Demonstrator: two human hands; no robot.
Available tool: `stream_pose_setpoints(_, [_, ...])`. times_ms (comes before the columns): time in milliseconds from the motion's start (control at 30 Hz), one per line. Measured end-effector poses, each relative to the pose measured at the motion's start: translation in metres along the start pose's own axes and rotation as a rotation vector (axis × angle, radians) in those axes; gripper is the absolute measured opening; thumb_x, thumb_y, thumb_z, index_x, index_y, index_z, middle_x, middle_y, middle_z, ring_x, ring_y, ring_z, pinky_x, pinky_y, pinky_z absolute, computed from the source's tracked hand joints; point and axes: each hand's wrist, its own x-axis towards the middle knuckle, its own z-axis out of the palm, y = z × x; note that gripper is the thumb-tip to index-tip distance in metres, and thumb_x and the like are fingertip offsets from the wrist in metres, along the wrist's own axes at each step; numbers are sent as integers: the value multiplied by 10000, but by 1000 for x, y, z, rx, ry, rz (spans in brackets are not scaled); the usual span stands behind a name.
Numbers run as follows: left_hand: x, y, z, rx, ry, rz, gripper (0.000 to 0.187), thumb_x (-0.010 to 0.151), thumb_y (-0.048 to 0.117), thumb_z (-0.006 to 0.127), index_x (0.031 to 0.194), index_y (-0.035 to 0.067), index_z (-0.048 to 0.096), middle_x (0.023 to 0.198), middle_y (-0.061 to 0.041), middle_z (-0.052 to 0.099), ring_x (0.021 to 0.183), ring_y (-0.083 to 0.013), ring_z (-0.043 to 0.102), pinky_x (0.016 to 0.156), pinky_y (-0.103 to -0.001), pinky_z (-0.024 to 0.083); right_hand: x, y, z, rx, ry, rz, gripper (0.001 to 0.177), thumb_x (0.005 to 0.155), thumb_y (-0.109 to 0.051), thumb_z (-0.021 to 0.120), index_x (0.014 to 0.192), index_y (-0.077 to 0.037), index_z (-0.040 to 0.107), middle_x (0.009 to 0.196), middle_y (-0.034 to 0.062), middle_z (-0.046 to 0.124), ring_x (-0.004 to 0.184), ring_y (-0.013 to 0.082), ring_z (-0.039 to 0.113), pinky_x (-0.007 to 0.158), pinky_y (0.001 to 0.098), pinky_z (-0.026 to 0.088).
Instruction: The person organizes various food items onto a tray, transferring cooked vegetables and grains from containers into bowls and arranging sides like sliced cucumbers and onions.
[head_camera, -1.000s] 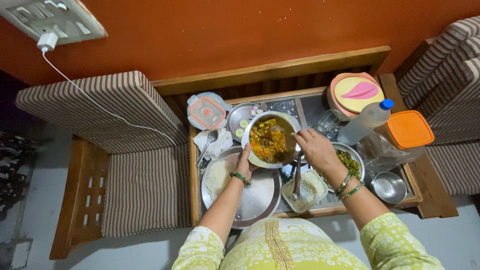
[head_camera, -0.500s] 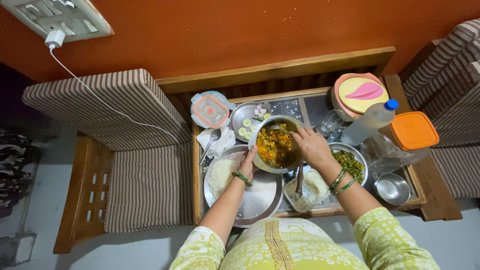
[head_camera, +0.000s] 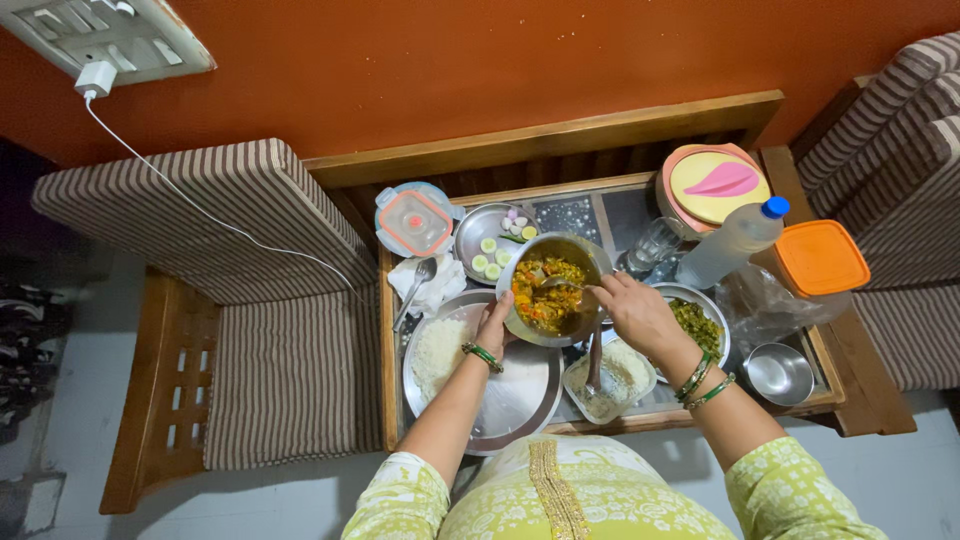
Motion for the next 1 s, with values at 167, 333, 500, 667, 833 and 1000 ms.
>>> stream_pose_setpoints(167, [4,-4,4,-43,15,34,678,920,531,654,1405,67,555,1289,-87,678,1114,-209,704,856,-377,629,11,1,-6,-10,2,96,394,791,-13,628,1179,-74,656,1068,66,649,1021,276,633,792,378,563])
stream_pose_setpoints(333, [10,-6,4,-82,4,56,655,935,513,652,1411,75,545,1294,-83,671,1117,-218,698,850,-381,627,31,-4,1,92,167,103,425,743,-126,709,1152,-33,642,1045,114,631,1016,318,620,777,407,552])
stream_pose_setpoints(500, [14,-7,6,-53,39,50,661,932,520,643,1419,86,535,1311,-77,664,1127,-210,697,846,-379,631,37,-6,7,100,67,87,425,696,-111,713,1114,-52,661,1041,96,635,1009,312,622,783,407,551])
stream_pose_setpoints(667, [11,-2,10,-81,11,74,652,936,507,649,1419,84,531,1308,-85,661,1130,-213,695,855,-391,632,34,0,1,90,-15,-50,340,751,-94,676,1090,-66,670,1052,72,642,1006,283,624,787,394,550])
stream_pose_setpoints(833, [12,-3,14,-121,40,99,649,934,499,655,1421,91,523,1303,-83,657,1135,-212,693,869,-392,634,23,13,-15,49,-129,-212,266,813,-106,616,1069,-88,682,1015,64,641,991,265,618,785,389,545])
stream_pose_setpoints(1000, [10,-8,25,-90,76,139,682,931,490,671,1467,102,507,1343,-71,636,1160,-209,675,870,-382,622,11,25,-22,-3,-66,-205,283,791,-111,593,1056,-87,688,994,49,642,983,254,622,799,372,552])
